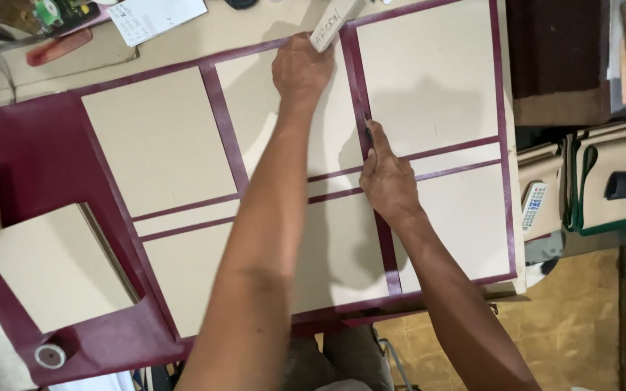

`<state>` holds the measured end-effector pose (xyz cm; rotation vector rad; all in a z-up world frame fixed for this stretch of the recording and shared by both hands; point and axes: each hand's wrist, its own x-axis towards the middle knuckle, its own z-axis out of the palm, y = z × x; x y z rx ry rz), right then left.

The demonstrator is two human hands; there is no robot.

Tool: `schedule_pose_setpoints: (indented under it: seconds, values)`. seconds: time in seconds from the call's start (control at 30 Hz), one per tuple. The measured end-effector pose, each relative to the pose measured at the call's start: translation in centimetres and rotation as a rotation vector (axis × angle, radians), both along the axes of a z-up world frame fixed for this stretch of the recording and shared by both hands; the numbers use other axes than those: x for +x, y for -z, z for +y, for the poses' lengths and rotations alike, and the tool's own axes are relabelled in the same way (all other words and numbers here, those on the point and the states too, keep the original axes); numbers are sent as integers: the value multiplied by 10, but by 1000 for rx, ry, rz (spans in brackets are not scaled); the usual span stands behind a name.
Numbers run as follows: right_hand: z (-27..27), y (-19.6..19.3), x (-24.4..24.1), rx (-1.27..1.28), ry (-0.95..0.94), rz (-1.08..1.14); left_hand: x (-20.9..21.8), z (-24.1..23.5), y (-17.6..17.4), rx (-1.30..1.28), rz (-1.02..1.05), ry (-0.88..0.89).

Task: Cutting a maroon vinyl sheet to size around cardboard templates and folding the edges to create covers.

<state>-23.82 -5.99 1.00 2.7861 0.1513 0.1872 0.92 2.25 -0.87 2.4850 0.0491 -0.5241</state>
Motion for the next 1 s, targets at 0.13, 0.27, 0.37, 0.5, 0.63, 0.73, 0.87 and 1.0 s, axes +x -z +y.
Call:
schedule_pose_setpoints:
  seconds: [0.13,0.27,0.37,0.5,0.63,0.73,0.87,1.0]
  values:
    - [-2,6,0,119,-22,-76,-31,31,-49,-62,-20,48]
    - [9,-35,8,983,462,178,-88,64,-88,-67,94,150]
    - [10,-50,15,976,597,336,-111,73,-85,-79,190,136]
    - [11,-64,16,996,608,386,-122,73,-93,-128,234,65]
    - [10,-60,17,982,610,362,-117,72,-74,-115,189,73]
    - [10,-47,2,980,632,399,-117,72,-64,-127,208,92]
    - [9,-28,-31,1081,486,188,-113,69,-48,-17,281,50]
    - [9,-1,-61,962,411,87,-111,69,-44,4,268,66]
